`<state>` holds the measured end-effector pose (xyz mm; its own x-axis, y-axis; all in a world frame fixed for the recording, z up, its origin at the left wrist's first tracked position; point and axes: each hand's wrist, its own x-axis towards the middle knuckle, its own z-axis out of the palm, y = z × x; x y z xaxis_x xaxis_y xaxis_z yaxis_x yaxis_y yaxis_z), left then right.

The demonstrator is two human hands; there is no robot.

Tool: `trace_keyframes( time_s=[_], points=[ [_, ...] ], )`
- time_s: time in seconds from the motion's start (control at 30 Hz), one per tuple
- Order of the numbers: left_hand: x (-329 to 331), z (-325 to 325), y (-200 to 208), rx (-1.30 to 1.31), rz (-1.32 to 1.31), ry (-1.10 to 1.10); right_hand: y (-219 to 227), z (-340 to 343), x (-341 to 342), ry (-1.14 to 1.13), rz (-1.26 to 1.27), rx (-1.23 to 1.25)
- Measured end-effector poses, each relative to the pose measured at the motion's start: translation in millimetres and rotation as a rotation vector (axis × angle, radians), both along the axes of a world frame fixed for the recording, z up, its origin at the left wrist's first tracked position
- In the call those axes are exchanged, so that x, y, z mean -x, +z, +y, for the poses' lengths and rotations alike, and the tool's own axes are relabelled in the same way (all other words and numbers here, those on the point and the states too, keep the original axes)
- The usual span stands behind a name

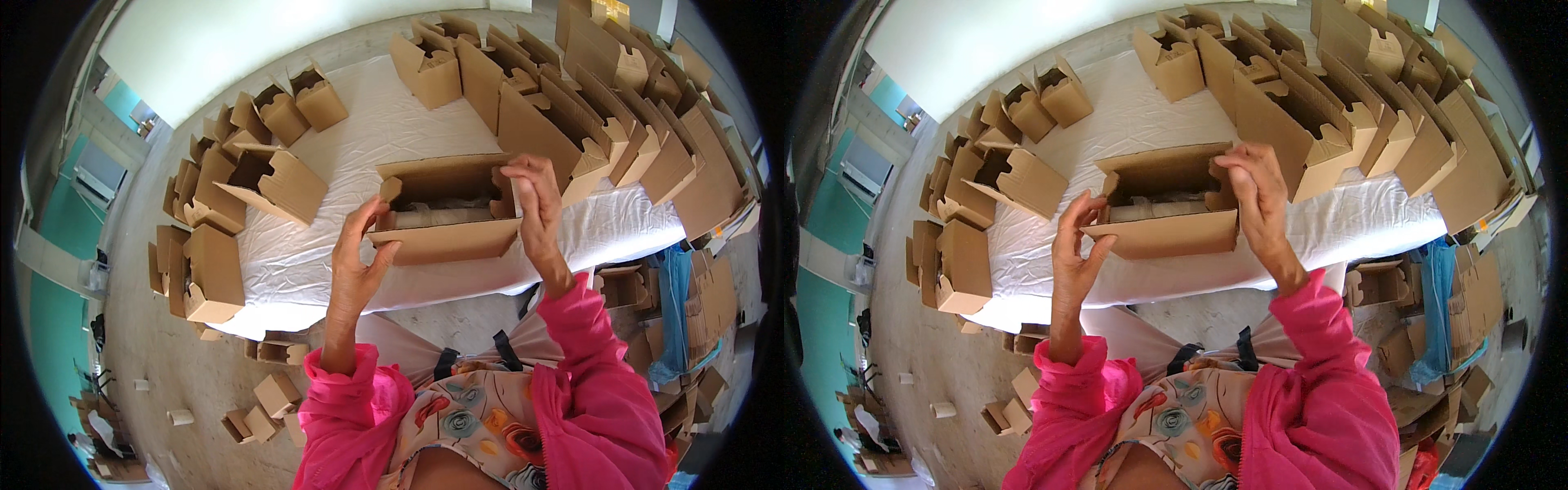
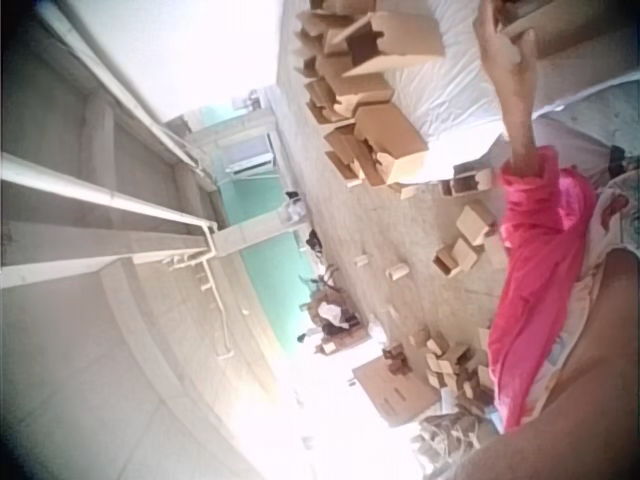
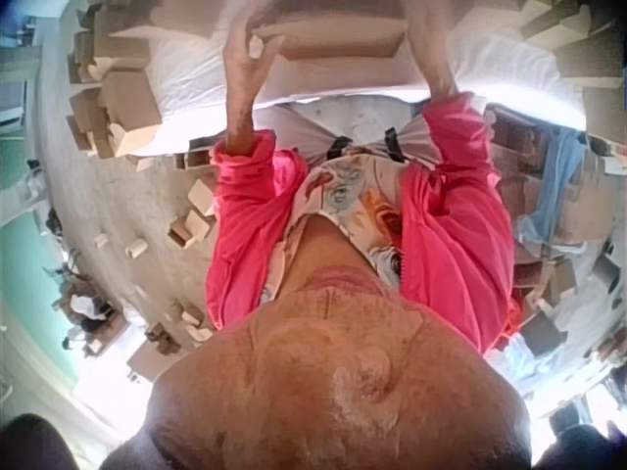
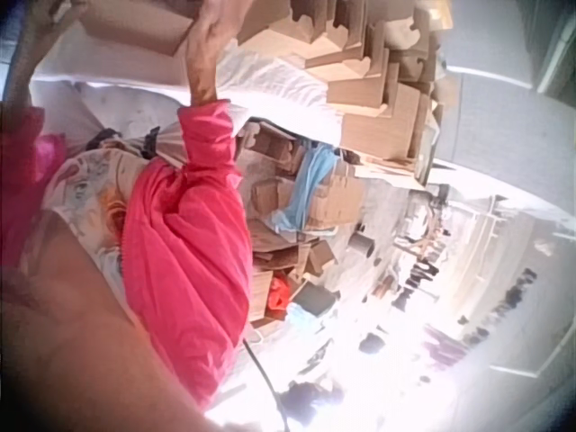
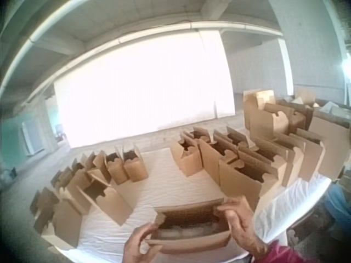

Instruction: The person places bottles wrapped in plastic into cardboard boxes, one by one, and luego closes the top flaps of each box.

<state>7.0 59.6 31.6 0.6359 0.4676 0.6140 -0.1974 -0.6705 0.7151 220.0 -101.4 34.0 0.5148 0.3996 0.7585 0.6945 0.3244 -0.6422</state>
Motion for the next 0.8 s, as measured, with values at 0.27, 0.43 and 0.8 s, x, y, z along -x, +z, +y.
trace_keyframes(
  time_s=[0.27, 0.43, 0.8],
  points=[
    [-9, -9, -28, 0.192, -0.159, -0.024, -25, -27, 18, -0.034, -0.207, 0.195],
    [-18, -17, -17, 0.292, -0.101, 0.134, -17, -17, 19, -0.088, -0.051, 0.144],
    [-38, -11, -11, -0.093, -0.022, 0.311, -19, -11, -6, 0.020, 0.031, 0.306]
  ],
)
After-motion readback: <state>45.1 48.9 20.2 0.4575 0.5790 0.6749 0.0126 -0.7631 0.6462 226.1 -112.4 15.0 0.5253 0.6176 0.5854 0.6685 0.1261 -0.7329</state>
